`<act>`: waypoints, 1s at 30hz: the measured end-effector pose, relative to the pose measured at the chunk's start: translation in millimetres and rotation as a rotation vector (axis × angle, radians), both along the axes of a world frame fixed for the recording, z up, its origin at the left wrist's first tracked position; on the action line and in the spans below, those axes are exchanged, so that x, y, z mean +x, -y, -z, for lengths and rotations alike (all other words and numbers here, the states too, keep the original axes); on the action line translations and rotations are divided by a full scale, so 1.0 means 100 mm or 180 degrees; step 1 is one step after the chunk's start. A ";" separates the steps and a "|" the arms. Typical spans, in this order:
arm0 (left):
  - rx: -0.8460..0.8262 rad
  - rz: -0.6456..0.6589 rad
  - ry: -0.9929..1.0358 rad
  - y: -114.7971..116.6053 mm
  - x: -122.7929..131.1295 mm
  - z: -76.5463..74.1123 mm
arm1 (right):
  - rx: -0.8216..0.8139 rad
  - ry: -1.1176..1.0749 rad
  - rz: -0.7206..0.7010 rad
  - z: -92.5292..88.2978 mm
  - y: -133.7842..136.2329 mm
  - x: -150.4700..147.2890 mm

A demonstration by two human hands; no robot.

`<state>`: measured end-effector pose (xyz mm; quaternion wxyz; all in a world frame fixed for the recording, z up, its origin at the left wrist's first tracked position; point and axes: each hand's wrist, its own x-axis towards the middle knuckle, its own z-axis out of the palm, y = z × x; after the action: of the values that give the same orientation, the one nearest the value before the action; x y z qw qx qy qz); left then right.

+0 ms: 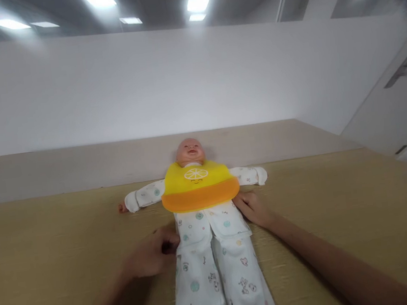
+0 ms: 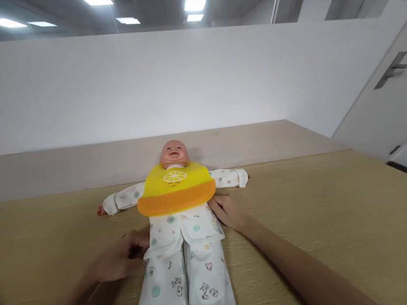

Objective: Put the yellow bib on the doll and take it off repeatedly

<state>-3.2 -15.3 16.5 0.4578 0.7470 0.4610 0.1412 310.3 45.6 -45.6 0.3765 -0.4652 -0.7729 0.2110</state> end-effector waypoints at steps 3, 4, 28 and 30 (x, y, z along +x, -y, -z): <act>-0.0257 0.0142 0.0279 -0.07 -0.03 0.00 | -0.0026 -0.0090 -0.0047 0.00 0.00 0.00; -0.0250 -0.0013 0.0516 -0.09 -0.04 0.01 | -0.0048 -0.0152 -0.0086 -0.01 0.00 0.00; -0.0200 -0.1795 0.2279 -0.30 0.09 0.16 | -0.1342 -0.1961 -0.0467 -0.23 0.01 0.02; -0.0206 -0.1808 0.2337 -0.29 0.09 0.15 | -0.1487 -0.2180 -0.0582 -0.19 0.00 0.03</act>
<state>5.7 14.2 1.3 0.5569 0.4770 0.4589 0.5016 313.1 45.9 -26.5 0.4757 -0.3706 -0.5727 0.5553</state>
